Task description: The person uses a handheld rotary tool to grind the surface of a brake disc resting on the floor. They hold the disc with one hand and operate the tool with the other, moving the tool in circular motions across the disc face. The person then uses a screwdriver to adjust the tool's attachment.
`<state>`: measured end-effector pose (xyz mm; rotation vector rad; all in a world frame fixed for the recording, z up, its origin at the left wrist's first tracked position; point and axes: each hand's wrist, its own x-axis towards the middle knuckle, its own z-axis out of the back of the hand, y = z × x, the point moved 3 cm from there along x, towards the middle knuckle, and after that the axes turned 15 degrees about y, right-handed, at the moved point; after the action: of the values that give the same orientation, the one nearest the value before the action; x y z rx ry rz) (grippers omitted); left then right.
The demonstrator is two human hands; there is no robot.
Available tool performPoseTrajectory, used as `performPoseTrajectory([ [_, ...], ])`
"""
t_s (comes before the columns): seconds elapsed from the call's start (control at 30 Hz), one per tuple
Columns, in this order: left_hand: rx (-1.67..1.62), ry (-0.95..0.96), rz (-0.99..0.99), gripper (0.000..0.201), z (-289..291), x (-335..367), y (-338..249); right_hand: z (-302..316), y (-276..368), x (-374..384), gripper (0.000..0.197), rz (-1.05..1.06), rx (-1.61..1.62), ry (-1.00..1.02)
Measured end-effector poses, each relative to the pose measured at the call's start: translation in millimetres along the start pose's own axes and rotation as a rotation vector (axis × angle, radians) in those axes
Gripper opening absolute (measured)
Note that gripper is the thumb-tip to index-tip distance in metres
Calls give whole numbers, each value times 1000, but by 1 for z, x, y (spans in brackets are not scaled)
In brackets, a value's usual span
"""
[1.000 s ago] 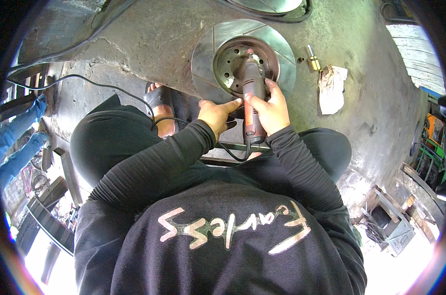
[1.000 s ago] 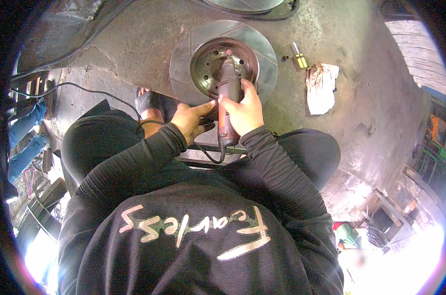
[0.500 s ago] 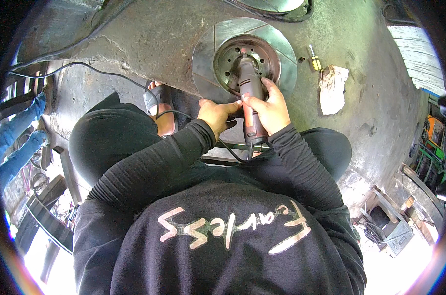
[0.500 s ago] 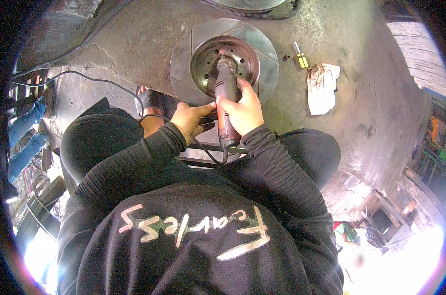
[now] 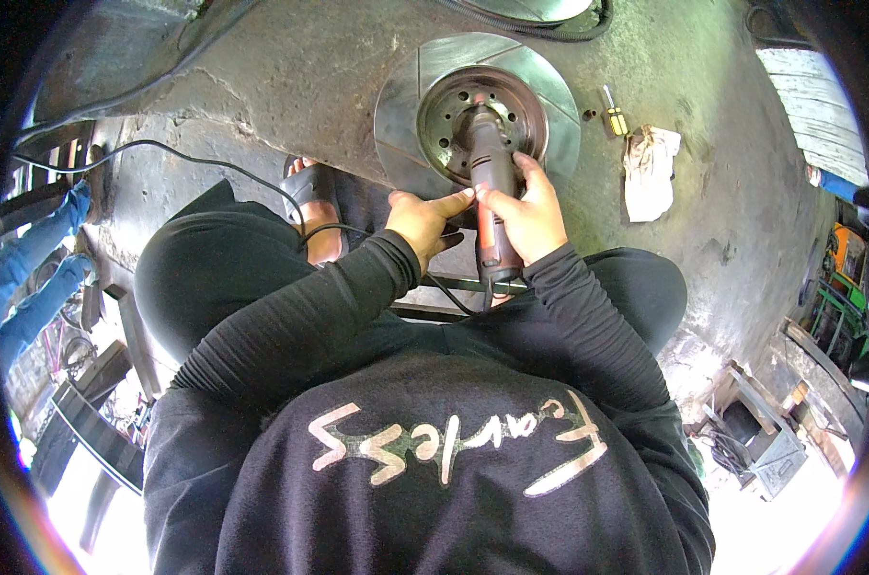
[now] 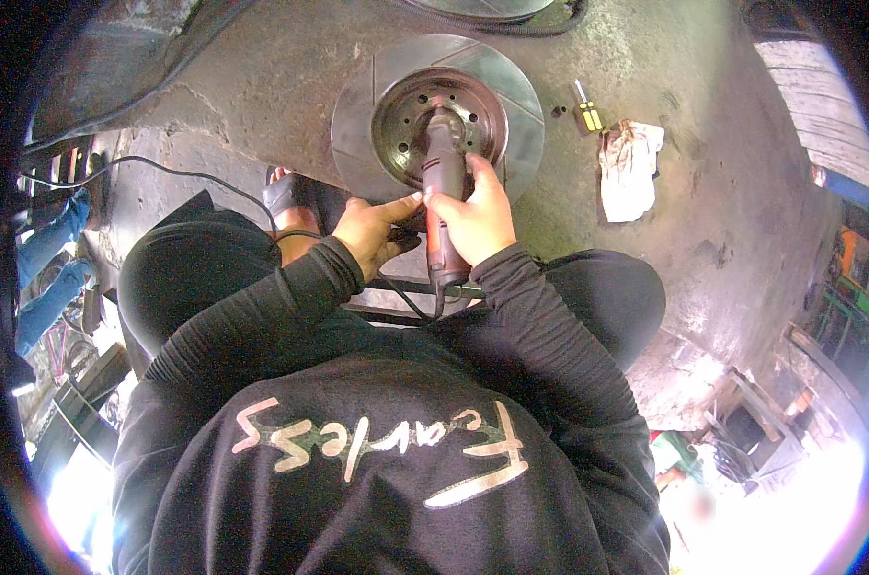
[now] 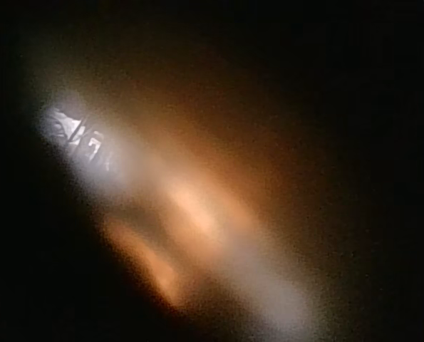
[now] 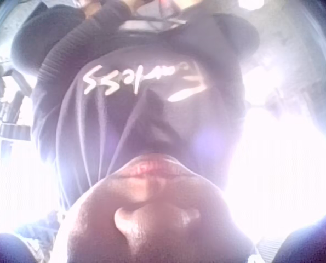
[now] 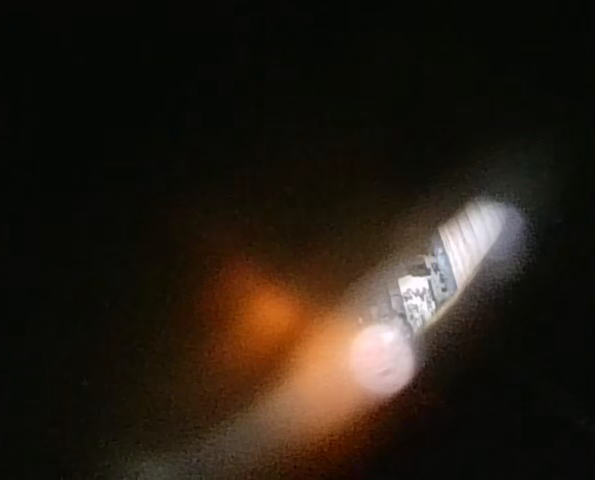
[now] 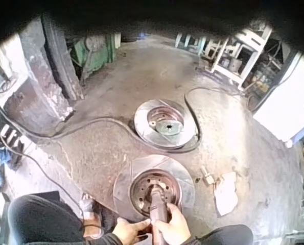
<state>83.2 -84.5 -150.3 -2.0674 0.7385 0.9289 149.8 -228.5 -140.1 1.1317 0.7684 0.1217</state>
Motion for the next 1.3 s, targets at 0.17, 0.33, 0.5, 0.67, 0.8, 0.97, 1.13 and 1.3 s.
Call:
performPoseTrajectory([
  [0.17, 1, 30, 2, 29, 3, 3, 3, -2, -4, -1, 71, -43, 44, -4],
  [0.33, 17, 1, -22, 28, 4, 3, 4, 0, 1, -1, 73, -54, 84, 74],
  [0.5, 31, -38, 0, 29, 1, 2, 2, 3, -4, 4, 72, -22, 101, 27],
  [0.67, 37, -55, 11, 31, -1, -3, -3, 1, -3, -3, 74, -61, 103, 19],
  [0.8, 53, -55, 8, 32, 0, 0, 0, 2, 6, -4, 73, -45, 36, 42],
  [0.97, 66, -53, 12, 31, 0, 2, 2, 5, -1, -2, 74, -64, 72, 38],
  [1.13, 62, -34, 14, 30, 6, 8, 7, 9, 1, 1, 73, 6, 17, 136],
  [1.3, 77, -38, 16, 29, 2, 2, 1, 8, 8, 2, 74, -33, 119, 88],
])
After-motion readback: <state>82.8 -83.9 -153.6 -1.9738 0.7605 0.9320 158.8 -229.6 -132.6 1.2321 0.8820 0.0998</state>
